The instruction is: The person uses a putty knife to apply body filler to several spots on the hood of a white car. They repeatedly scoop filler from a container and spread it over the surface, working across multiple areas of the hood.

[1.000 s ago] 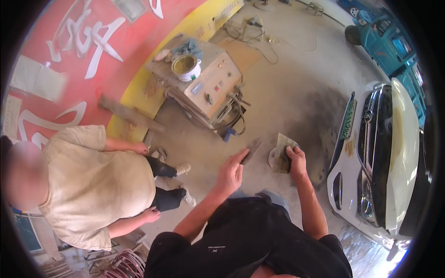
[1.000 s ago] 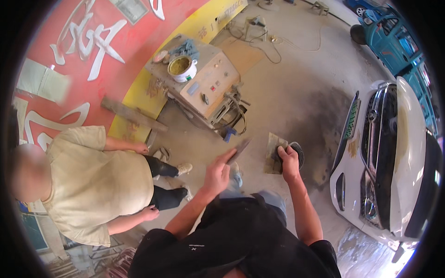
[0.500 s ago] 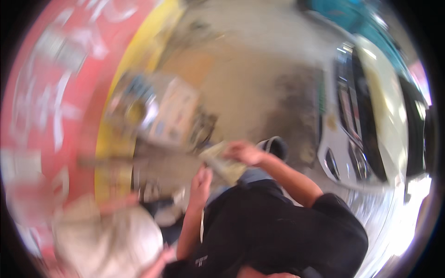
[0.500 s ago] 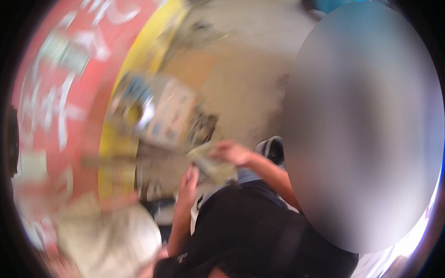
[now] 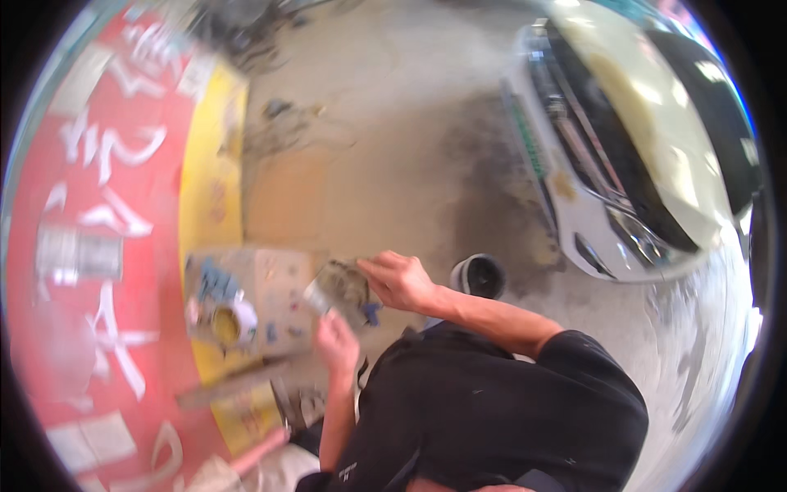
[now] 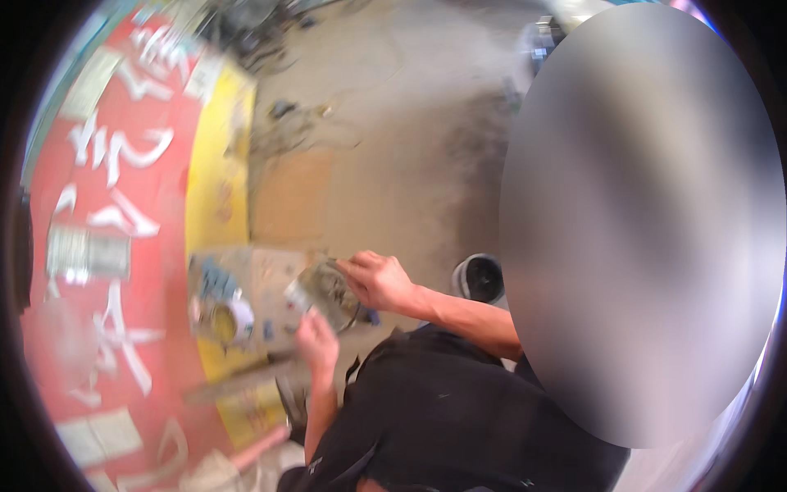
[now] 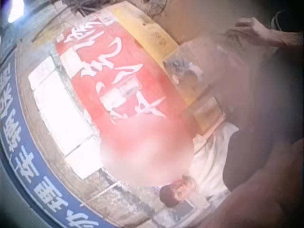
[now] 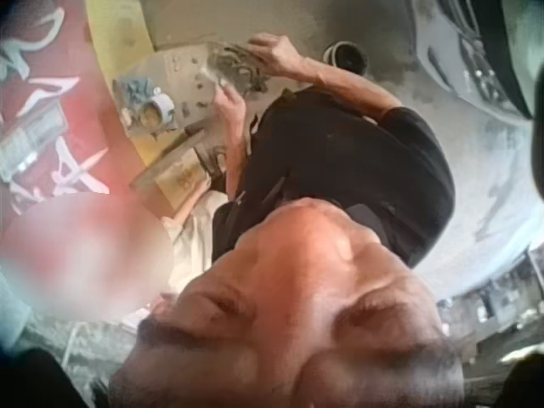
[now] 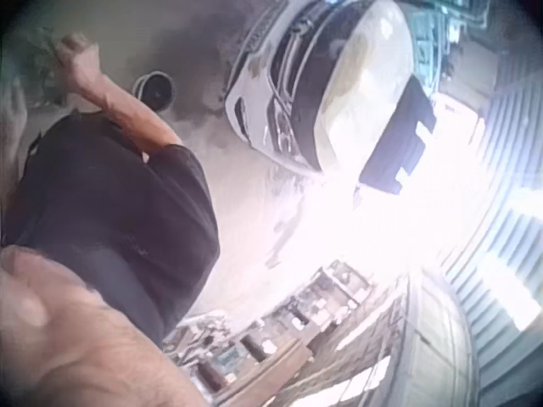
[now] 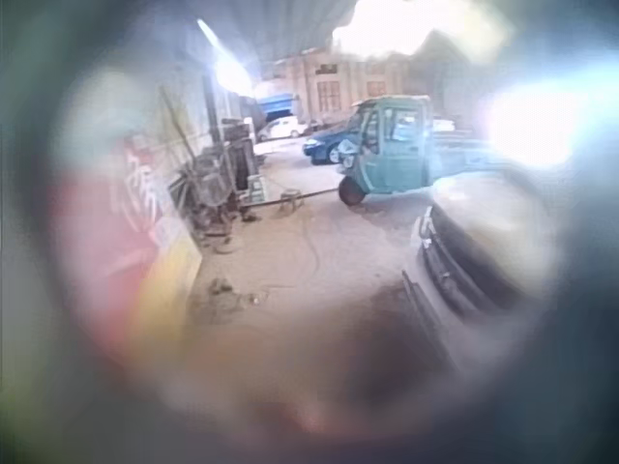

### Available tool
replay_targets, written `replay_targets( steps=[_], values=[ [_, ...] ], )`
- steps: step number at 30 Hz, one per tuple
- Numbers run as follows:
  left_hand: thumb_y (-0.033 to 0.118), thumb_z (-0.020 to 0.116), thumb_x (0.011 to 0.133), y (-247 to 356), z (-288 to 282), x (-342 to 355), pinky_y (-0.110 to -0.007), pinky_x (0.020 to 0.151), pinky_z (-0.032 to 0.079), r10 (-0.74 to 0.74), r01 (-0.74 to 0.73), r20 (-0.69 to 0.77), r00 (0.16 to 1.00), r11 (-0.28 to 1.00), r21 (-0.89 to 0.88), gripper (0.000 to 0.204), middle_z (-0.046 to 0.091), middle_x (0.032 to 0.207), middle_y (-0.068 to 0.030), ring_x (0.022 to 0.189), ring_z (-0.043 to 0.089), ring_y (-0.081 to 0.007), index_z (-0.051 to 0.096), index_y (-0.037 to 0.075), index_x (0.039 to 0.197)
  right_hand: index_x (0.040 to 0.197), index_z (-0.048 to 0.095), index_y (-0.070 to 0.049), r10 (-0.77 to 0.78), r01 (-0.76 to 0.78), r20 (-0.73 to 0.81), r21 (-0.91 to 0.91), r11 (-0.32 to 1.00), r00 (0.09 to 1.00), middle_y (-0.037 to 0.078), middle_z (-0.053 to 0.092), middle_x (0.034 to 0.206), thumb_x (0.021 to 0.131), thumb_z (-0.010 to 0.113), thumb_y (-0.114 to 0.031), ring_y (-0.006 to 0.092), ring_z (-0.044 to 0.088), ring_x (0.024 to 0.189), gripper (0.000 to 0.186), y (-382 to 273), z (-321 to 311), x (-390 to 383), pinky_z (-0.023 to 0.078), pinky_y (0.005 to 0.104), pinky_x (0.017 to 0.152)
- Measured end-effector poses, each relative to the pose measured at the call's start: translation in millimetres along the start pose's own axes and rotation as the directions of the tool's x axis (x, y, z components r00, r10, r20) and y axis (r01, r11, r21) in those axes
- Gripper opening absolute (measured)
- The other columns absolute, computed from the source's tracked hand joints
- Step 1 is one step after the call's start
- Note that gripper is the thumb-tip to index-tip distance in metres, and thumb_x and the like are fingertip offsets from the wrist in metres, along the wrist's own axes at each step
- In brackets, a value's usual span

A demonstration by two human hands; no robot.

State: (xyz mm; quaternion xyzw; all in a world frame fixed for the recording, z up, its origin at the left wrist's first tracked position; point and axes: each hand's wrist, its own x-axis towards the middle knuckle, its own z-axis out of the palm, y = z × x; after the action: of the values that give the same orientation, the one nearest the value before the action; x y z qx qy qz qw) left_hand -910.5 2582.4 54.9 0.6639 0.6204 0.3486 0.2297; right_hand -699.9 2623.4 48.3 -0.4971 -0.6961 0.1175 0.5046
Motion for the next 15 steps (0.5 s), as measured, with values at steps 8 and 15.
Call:
replay_targets(
  steps=[8,15],
  values=[
    [0.019,0.055,0.110,13.6,-0.1,18.2,-0.040,0.053,0.039,-0.221,0.223,0.034,0.975,0.953,-0.204,0.030,0.052,0.062,-0.0125,0.055,0.051,-0.0199,0.058,-0.001,0.088,0.113,0.080,-0.010,-0.253,0.238,0.086,0.157,0.959,0.964,0.012,0.066,0.079,0.078,0.072,0.002,0.0314,0.067,0.070,0.038,5.9,-11.9,44.3,0.057,0.0400,0.059],
    [0.021,0.058,0.111,3.5,-22.8,15.5,-0.028,0.080,0.051,-0.464,0.329,-0.023,0.886,0.660,-0.675,0.022,0.069,0.103,-0.0011,0.089,0.062,-0.0110,0.068,0.002,0.112,0.114,0.077,0.000,0.319,-0.350,0.295,0.057,0.935,0.901,0.013,0.073,0.097,0.097,0.069,-0.008,0.0296,0.070,0.084,0.020,89.6,7.3,78.5,0.057,0.0355,0.074]
  ],
)
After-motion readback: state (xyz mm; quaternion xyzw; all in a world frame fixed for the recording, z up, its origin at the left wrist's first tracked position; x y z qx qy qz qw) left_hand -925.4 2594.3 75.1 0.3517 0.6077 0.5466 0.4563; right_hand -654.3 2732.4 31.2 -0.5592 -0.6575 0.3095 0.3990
